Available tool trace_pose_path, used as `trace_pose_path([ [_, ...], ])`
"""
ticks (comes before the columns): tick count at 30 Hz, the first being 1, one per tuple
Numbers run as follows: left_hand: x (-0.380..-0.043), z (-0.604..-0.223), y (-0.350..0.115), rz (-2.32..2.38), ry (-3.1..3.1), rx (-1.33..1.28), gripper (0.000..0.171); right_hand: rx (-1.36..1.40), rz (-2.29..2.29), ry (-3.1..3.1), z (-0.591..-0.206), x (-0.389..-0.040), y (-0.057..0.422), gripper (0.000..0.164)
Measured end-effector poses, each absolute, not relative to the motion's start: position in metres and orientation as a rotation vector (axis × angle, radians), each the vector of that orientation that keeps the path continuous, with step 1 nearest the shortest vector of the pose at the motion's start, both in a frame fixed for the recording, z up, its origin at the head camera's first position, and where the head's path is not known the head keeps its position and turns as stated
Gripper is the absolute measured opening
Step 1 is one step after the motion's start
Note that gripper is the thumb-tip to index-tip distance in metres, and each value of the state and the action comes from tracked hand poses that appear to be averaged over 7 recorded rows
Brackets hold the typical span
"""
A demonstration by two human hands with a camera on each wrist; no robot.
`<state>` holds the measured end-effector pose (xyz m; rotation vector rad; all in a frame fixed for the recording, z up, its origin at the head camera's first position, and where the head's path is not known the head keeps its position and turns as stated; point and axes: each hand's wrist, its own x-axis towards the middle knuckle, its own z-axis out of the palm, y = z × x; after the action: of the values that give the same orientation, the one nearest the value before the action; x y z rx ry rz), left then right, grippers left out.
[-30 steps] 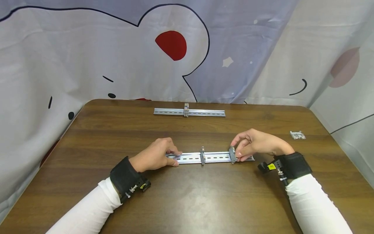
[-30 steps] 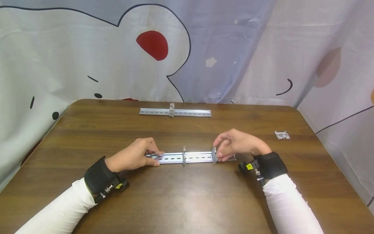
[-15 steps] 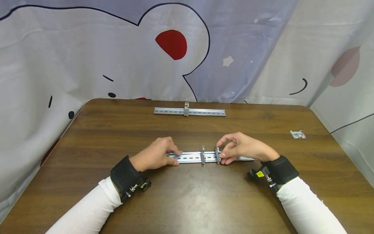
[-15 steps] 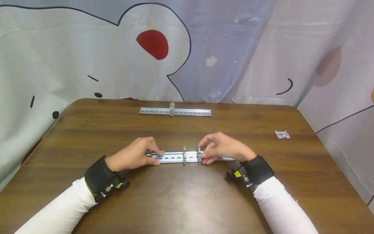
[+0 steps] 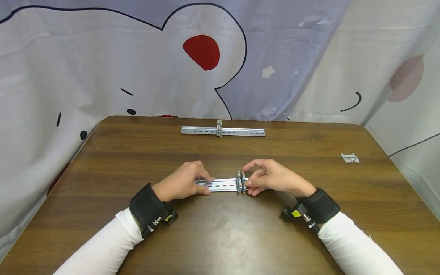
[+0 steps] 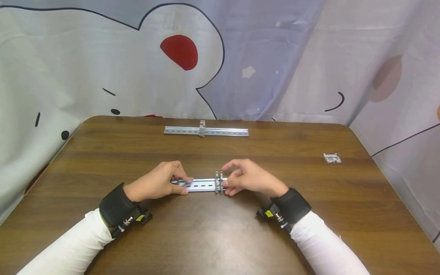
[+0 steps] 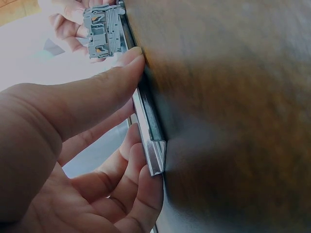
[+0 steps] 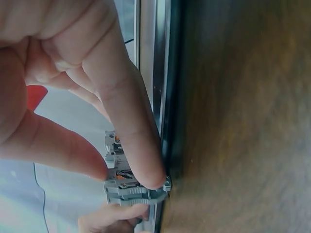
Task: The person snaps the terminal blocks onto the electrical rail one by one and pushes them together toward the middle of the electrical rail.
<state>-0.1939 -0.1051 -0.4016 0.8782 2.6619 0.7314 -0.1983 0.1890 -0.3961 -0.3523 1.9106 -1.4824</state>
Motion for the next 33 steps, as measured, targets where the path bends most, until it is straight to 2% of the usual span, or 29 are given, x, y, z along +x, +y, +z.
trace_pose_path([
  [18, -0.1945, -0.4017, -0.1044, 0.732, 2.661, 0.871, 0.036, -0.383, -1.495, 1.913, -0.3996, -0.1966, 0.1839, 0.044],
  [33, -0.1938, -0.402, -0.1051, 0.74, 2.662, 0.889, 0.036, -0.408, -1.38, 2.063, -0.3928, -0.1996, 0.1927, 0.038],
])
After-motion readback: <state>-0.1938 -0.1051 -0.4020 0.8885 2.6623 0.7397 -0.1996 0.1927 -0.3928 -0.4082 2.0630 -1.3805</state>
